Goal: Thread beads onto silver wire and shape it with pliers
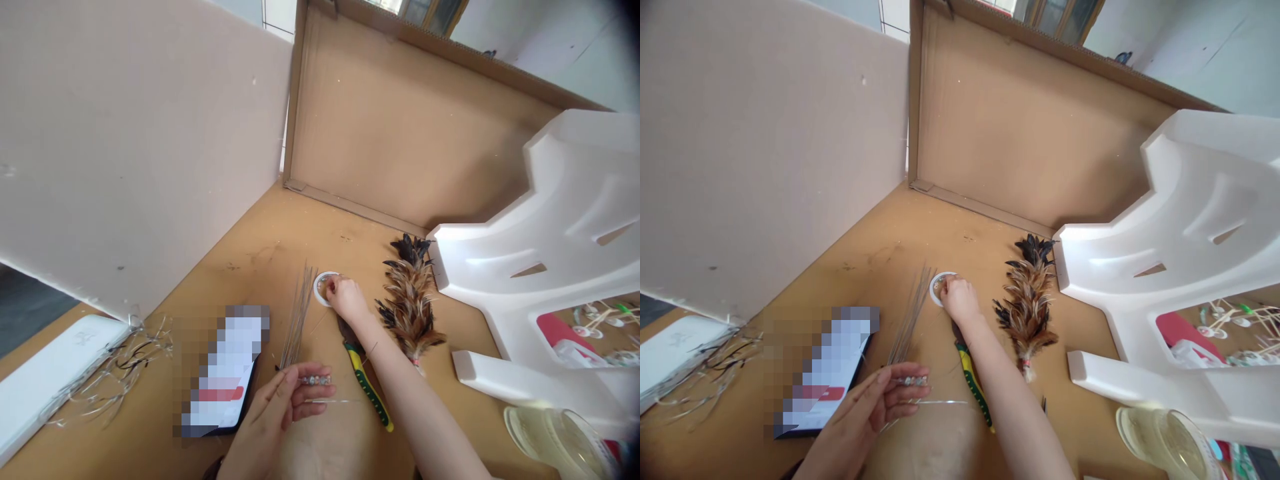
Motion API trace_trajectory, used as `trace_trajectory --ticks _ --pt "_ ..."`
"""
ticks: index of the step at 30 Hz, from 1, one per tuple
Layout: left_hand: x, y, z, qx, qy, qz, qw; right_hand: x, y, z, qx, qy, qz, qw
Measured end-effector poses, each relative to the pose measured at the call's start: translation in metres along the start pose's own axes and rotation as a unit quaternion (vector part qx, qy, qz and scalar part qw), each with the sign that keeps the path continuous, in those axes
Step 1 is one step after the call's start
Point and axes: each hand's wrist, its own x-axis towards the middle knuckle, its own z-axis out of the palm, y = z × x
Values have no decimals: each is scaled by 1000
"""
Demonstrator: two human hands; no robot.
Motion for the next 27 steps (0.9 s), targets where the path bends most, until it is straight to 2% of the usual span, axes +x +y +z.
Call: trace_trajectory --ticks 7,12,21,27 --pt "-2 -3 1 -13 -21 -22 999 -2 17 -6 -13 17 34 999" --pt "-3 -2 5 -28 -6 -21 999 3 23 -5 -39 17 47 998" --pt "-4 3 9 -36 0 -35 999 16 15 -12 -71 -8 -3 997" --pt "-1 0 5 -23 3 -34 999 18 8 -8 -70 -12 -27 997"
